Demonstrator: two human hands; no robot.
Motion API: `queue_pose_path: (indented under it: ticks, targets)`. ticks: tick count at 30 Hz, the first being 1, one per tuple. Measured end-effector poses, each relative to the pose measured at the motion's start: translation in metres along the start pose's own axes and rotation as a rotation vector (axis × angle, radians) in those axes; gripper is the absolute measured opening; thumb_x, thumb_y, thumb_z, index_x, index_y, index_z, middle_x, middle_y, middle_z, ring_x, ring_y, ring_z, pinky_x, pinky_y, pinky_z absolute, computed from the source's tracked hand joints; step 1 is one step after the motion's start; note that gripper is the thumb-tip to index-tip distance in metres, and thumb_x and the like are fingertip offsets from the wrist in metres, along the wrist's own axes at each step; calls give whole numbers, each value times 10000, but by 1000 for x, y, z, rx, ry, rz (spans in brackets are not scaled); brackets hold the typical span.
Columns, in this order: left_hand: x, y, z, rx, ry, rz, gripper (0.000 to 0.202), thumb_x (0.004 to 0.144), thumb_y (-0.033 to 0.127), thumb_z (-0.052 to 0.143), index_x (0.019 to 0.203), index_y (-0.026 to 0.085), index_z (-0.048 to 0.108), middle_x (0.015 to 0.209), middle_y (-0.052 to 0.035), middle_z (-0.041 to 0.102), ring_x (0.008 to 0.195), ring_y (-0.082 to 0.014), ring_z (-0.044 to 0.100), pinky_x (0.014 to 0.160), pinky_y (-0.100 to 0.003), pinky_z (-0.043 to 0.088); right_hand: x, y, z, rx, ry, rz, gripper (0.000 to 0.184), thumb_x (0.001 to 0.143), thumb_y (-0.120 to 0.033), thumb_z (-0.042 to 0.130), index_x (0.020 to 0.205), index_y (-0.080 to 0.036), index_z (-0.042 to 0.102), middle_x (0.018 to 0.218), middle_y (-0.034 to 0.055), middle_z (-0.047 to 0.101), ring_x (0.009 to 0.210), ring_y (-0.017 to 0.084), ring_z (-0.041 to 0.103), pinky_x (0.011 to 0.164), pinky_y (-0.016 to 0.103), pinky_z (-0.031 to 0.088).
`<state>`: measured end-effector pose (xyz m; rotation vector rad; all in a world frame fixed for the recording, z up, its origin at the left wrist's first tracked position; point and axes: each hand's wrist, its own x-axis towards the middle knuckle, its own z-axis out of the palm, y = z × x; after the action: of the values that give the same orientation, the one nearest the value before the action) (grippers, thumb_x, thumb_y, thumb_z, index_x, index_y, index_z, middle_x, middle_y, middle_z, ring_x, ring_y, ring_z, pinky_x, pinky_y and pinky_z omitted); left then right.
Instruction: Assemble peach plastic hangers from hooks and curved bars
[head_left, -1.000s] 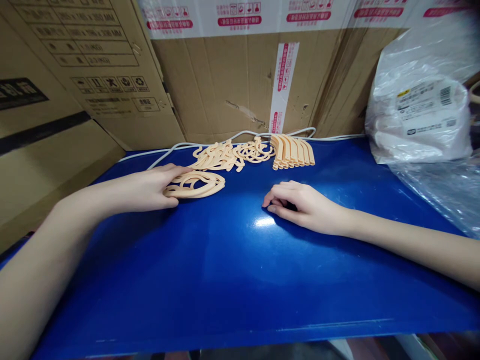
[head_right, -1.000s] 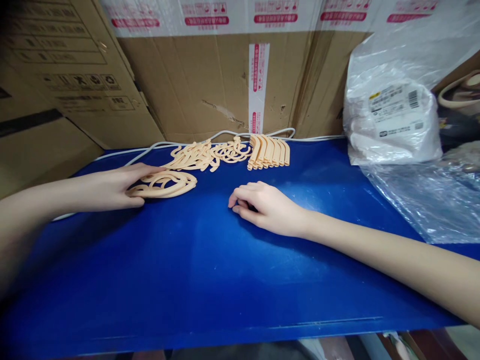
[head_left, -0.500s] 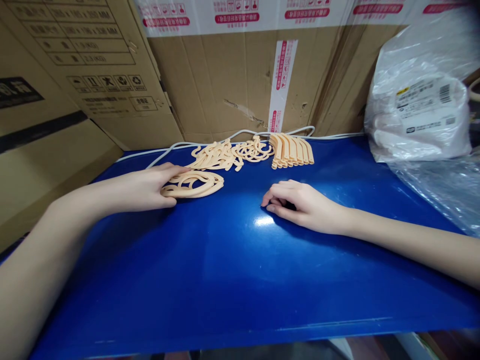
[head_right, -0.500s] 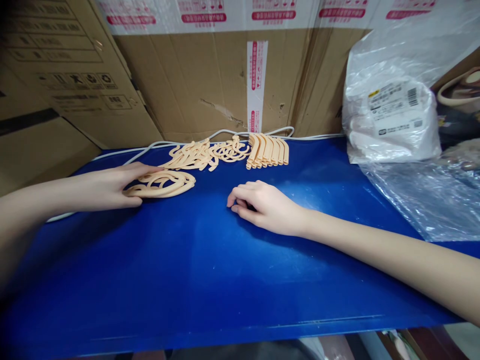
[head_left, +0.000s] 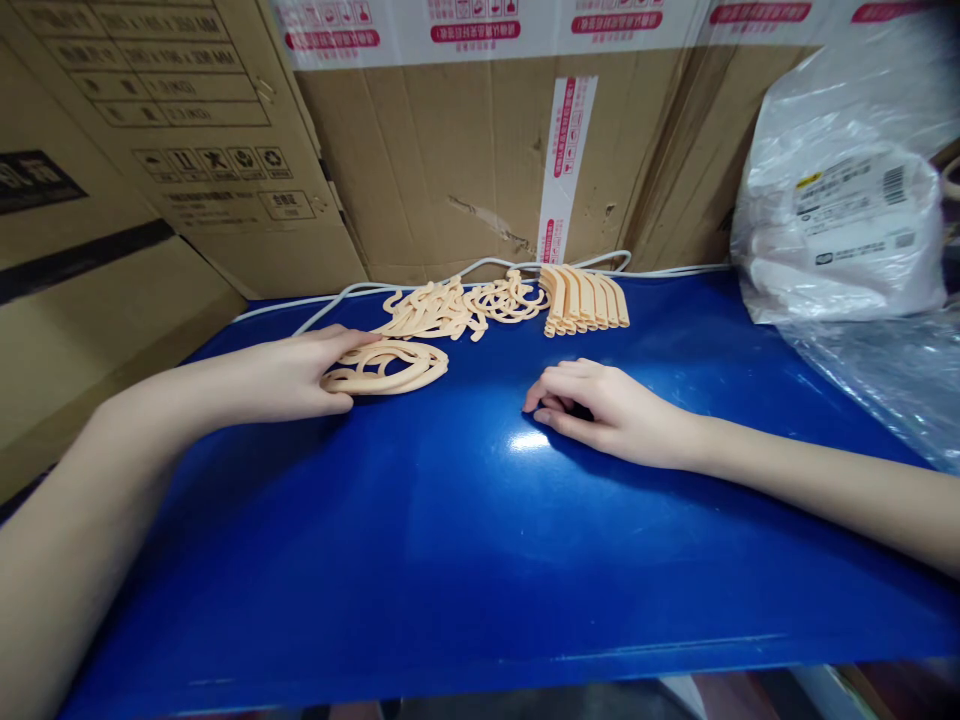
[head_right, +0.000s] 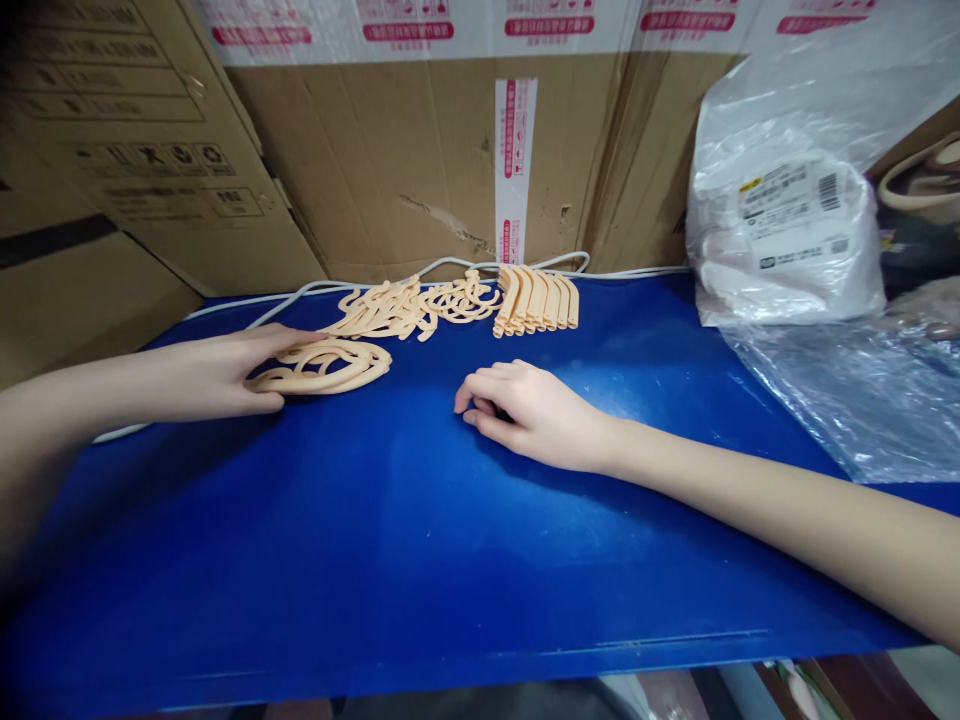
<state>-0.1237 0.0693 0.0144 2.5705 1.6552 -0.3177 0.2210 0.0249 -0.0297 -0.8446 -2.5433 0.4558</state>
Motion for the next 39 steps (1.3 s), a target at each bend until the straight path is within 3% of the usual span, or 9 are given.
queue_pose_path:
  ticks: [39]
  targets:
    - [3, 2, 4, 16, 28, 3, 774, 752, 377, 452, 1486, 180, 302, 1419, -85, 450, 1277, -288, 462, 1048, -353, 387, 0, 0, 1, -36, -3, -22, 115, 947, -211, 480, 983, -186, 586, 803, 18, 609, 760, 156, 533, 745, 294, 381]
